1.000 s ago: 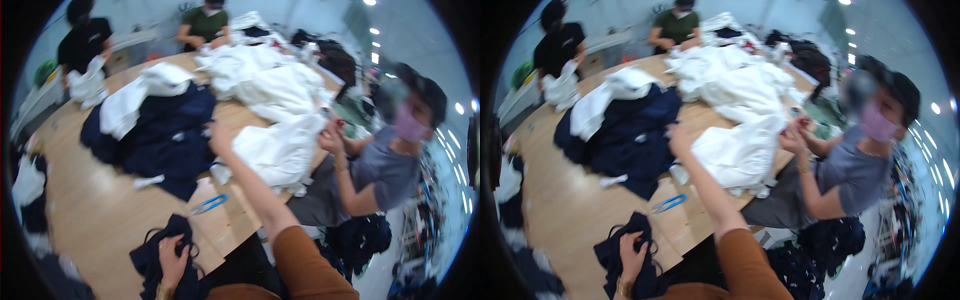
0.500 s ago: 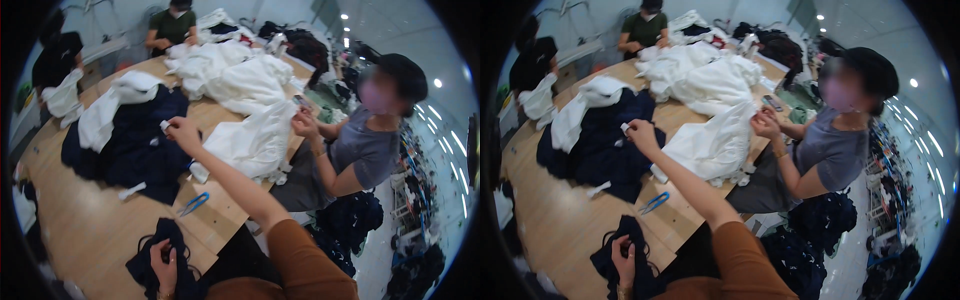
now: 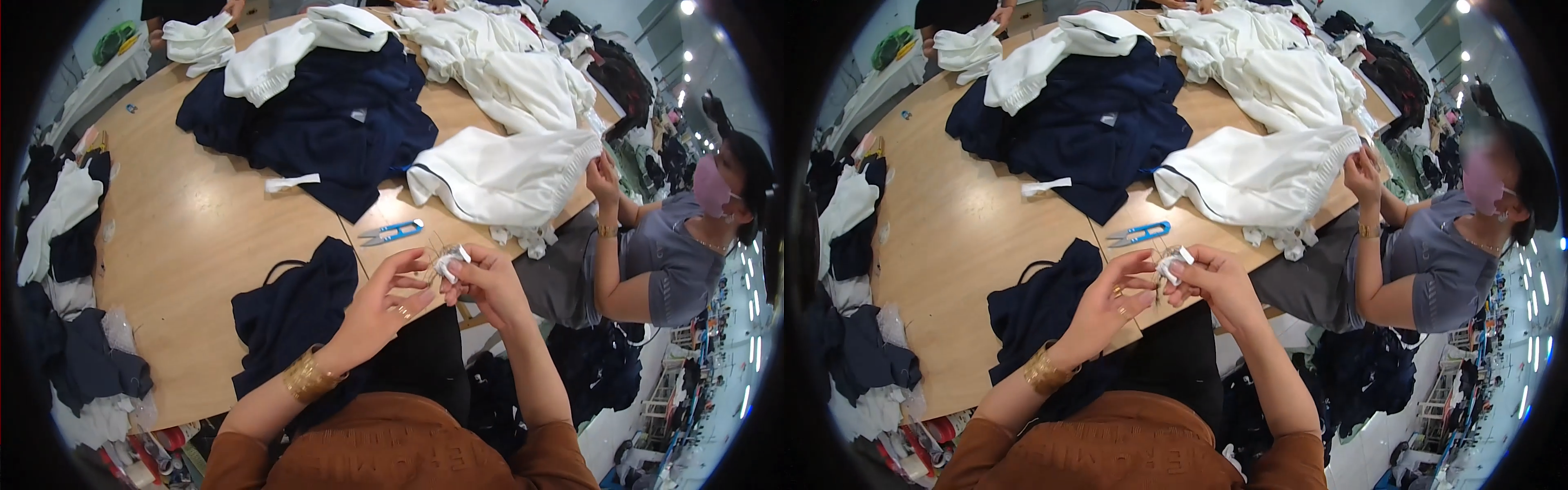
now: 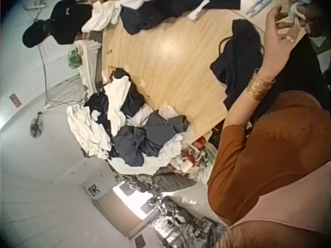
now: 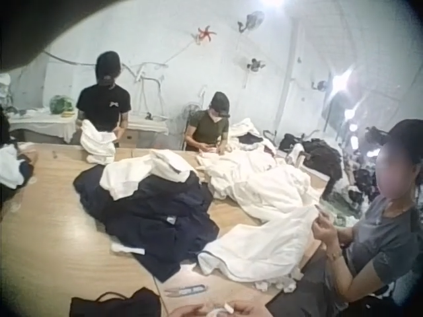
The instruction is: The recorder uses small thread snips to remove excess threads from navy blue and white garments at a factory workstation.
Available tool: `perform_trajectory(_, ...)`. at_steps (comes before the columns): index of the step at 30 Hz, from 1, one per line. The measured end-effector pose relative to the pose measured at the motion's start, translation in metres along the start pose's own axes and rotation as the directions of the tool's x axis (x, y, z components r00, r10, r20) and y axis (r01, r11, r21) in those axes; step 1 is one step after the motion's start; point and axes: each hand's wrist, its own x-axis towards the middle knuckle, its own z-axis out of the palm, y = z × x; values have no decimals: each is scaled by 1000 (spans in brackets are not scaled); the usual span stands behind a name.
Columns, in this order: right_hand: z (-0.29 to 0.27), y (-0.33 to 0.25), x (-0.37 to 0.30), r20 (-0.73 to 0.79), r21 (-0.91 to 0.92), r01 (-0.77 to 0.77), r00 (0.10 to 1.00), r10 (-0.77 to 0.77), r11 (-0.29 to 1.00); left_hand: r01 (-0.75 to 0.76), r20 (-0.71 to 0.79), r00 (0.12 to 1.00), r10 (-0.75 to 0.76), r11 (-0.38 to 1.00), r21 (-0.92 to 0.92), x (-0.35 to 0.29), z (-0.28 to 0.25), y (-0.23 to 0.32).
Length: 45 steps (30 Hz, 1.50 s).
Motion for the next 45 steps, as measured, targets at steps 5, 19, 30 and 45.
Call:
perform_trajectory(5, -31, 34, -49, -159, 56, 57, 986, -47, 997, 75, 173, 982, -70, 997, -23, 12, 29, -43)
perform_trajectory(19, -115, 71, -169, -688, -214, 144, 680, -254, 966, 285, 407, 791, -457, 864, 416, 12, 118, -157)
perform_trajectory(30, -124, 102, -185, -618, -158, 36, 776, -127, 987, -116, 709, 673, -210, 917, 381, 13, 166, -139)
perform_trajectory(45, -144, 128, -195, -725, -482, -262, 655, -213, 836, -369, 722, 689, -69, 824, 430, 9, 148, -164)
